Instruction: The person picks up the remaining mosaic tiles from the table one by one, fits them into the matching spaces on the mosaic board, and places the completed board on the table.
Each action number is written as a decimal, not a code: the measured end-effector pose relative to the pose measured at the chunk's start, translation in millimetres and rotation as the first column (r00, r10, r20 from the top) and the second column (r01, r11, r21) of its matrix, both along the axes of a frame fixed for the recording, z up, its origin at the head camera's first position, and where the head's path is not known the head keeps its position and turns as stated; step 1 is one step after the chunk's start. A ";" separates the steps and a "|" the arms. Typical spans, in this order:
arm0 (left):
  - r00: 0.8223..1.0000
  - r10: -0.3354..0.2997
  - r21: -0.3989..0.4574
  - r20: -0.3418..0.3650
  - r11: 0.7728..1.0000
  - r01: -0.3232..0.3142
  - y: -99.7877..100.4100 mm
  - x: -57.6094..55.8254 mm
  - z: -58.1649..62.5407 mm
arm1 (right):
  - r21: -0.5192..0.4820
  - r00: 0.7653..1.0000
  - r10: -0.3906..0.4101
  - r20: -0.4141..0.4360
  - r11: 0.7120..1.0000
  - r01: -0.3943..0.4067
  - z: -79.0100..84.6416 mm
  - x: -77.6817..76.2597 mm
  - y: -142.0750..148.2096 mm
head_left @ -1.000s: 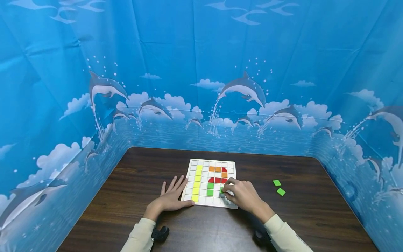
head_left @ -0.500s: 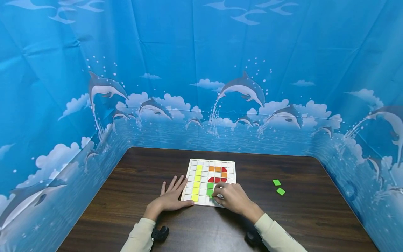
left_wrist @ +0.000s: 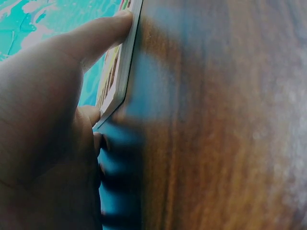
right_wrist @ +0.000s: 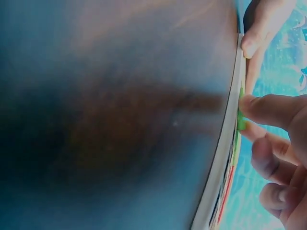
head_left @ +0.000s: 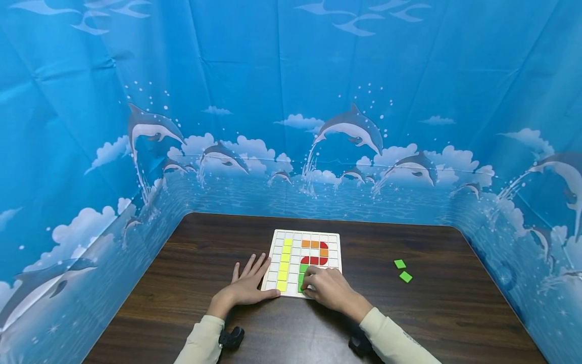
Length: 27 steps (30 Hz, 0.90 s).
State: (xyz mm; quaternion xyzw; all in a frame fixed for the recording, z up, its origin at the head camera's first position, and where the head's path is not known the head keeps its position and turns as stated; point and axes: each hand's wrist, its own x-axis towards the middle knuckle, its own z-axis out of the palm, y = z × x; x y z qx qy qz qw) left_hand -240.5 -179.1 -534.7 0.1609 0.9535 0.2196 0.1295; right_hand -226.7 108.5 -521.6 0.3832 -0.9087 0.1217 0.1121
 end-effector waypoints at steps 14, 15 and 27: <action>0.999 -0.029 0.076 -0.041 0.997 0.032 -4.8 -2.1 -11.4 | -0.001 0.997 0.052 0.062 0.999 -0.052 8.9 -0.5 0.9; 0.999 -0.030 0.067 -0.044 0.997 0.033 -5.4 -3.5 -14.4 | -0.003 0.997 0.051 0.063 0.999 -0.051 9.2 -0.1 1.1; 0.999 -0.023 0.074 -0.042 0.997 0.026 -5.8 -2.0 -14.2 | -0.016 0.993 0.015 0.115 1.000 -0.014 8.3 1.9 6.0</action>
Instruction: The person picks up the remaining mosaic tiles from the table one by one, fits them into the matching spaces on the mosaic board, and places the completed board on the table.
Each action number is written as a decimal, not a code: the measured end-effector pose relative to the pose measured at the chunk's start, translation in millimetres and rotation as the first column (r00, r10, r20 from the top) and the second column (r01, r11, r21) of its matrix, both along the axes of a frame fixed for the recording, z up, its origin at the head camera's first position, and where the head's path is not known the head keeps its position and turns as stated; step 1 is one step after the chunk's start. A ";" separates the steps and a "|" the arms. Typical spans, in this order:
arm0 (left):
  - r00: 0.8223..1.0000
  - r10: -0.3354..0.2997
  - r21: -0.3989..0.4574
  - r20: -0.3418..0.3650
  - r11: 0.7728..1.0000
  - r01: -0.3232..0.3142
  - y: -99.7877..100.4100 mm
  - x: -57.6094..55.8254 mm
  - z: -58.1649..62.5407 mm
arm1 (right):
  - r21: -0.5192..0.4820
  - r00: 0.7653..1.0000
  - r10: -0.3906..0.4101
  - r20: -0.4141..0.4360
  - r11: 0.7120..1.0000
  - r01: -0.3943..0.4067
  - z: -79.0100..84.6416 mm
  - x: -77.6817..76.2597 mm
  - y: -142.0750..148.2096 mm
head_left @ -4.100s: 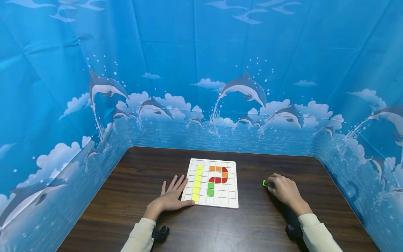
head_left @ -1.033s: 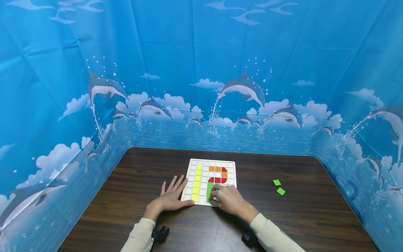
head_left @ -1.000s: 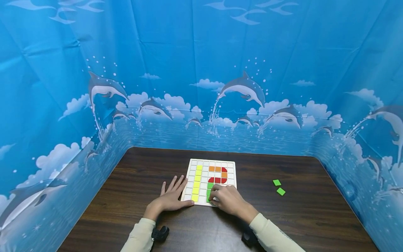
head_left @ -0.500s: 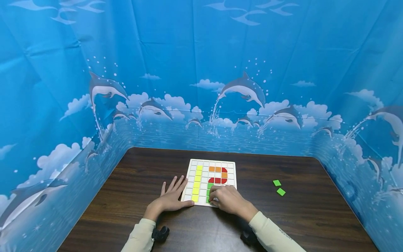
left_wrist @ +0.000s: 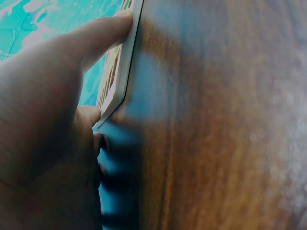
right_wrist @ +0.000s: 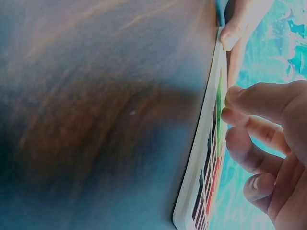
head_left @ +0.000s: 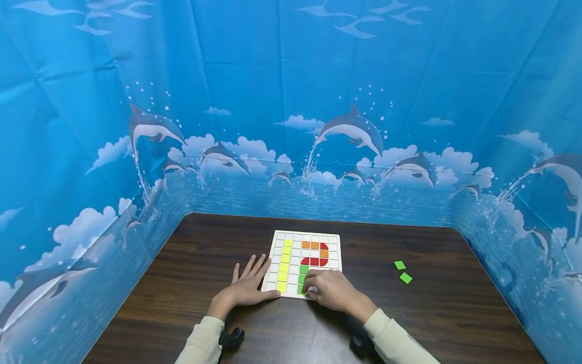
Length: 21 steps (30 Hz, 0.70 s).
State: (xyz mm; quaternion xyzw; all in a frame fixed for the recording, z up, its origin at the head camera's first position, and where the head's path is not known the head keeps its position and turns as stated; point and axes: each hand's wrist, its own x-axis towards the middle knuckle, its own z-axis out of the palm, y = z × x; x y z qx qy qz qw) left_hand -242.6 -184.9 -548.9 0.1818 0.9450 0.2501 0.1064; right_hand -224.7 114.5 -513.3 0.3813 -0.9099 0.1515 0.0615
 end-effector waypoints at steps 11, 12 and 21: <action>1.000 0.013 -0.007 -0.002 1.000 -0.013 0.8 -1.1 -4.1 | -0.046 0.996 -0.086 0.000 0.995 0.086 6.3 0.7 17.1; 1.000 0.010 -0.003 -0.007 1.000 -0.010 0.1 -2.0 -5.8 | -0.049 0.995 -0.097 -0.005 0.994 0.097 6.8 0.5 19.7; 1.000 0.015 -0.027 0.026 1.000 -0.014 3.0 2.4 9.1 | -0.084 0.973 -0.222 -0.060 0.973 0.217 11.2 0.8 50.7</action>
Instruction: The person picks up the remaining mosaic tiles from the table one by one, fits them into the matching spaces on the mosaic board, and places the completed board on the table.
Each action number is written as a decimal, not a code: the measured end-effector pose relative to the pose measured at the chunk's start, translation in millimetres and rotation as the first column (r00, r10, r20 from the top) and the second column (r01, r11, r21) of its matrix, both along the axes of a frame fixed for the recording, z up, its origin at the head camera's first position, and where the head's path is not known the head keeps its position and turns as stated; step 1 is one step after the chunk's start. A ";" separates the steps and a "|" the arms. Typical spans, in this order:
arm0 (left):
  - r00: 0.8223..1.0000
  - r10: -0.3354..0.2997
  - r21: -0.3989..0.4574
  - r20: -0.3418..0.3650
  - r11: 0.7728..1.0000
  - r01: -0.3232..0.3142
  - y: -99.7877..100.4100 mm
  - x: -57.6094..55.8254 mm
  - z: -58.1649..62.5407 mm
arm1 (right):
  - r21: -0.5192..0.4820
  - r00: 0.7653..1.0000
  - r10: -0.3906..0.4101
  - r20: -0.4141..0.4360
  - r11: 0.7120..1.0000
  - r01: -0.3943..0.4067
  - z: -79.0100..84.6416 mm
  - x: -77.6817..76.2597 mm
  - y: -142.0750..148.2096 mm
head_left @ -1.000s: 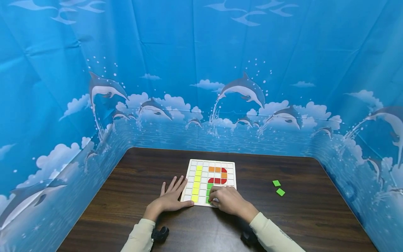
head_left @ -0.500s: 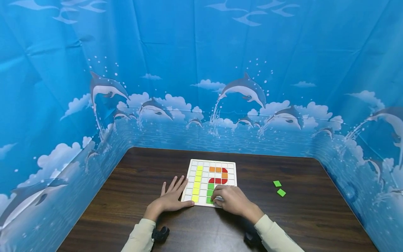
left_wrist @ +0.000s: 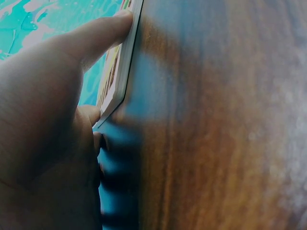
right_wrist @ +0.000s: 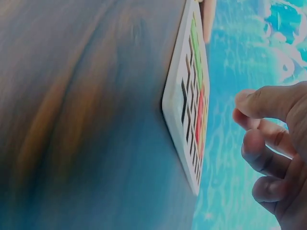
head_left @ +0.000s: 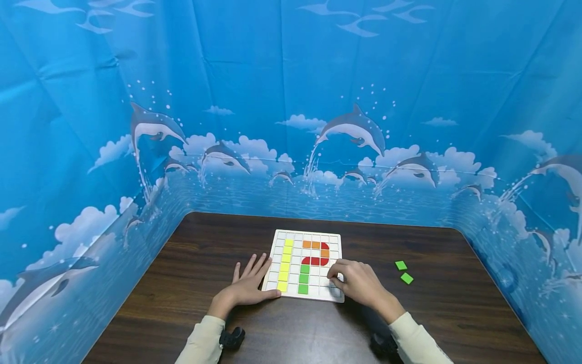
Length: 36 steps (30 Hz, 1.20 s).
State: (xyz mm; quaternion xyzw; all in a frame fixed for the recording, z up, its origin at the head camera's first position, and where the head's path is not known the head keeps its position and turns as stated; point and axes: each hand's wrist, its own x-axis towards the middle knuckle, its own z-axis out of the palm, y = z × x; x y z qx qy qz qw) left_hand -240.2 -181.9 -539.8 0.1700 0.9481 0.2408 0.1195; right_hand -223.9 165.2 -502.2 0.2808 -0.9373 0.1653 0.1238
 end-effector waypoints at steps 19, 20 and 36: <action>1.000 0.014 -0.020 0.002 1.000 -0.014 1.3 -1.6 -3.2 | -0.017 0.973 -0.229 0.005 0.973 0.229 -4.6 6.2 90.8; 1.000 0.013 -0.018 0.009 1.000 -0.013 1.4 -0.6 -1.0 | -0.015 0.971 -0.239 0.016 0.971 0.239 -5.0 6.8 95.1; 1.000 0.005 0.001 -0.029 1.000 -0.005 -2.2 -4.9 -13.5 | 0.053 0.926 -0.360 0.113 0.933 0.356 -14.3 10.9 153.6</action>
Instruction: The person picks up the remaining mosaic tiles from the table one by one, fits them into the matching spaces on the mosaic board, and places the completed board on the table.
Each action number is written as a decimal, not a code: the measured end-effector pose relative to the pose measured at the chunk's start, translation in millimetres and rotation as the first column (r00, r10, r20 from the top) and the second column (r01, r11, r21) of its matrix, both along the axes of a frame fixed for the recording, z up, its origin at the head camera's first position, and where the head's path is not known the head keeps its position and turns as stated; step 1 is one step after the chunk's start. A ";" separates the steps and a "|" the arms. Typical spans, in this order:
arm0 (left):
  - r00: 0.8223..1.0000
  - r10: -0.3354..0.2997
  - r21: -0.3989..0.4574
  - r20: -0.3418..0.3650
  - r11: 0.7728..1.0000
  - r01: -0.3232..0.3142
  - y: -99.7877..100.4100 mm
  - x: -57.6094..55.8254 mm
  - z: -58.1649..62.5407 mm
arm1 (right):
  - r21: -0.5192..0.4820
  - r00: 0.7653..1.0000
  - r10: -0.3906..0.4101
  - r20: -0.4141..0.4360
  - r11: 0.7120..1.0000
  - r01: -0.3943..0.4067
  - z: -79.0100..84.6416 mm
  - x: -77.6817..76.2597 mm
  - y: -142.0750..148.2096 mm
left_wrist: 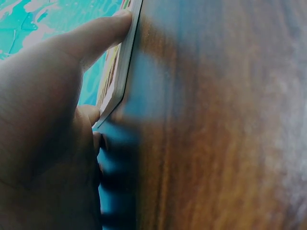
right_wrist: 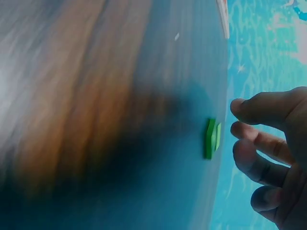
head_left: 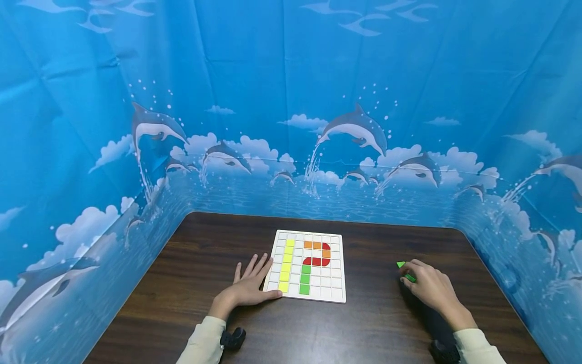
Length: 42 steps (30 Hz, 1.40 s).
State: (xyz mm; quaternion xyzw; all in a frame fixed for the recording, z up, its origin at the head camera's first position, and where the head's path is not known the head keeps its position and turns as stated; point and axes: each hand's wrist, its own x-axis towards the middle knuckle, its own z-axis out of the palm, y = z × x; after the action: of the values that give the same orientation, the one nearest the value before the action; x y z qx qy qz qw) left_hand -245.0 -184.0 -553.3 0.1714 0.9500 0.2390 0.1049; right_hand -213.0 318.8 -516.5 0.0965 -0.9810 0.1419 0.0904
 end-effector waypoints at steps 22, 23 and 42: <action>0.999 -0.035 0.042 -0.020 0.998 0.036 -2.3 0.1 -4.6 | 0.099 0.999 -0.045 0.031 0.994 0.041 -8.0 1.4 15.1; 1.000 -0.028 0.039 -0.007 0.999 0.028 -1.0 1.2 -0.5 | 0.098 0.999 -0.044 0.029 0.994 0.041 -7.7 1.4 15.0; 1.000 0.004 0.015 0.014 1.000 -0.004 1.5 1.7 4.5 | 0.023 0.998 0.002 -0.062 1.000 -0.001 -5.9 4.9 -3.3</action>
State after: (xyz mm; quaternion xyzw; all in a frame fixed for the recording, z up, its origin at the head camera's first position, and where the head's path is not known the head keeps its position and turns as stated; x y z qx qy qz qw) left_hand -243.4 -182.5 -548.7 0.1688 0.9478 0.2474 0.1097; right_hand -208.1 315.5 -522.4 0.1028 -0.9792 0.1275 0.1194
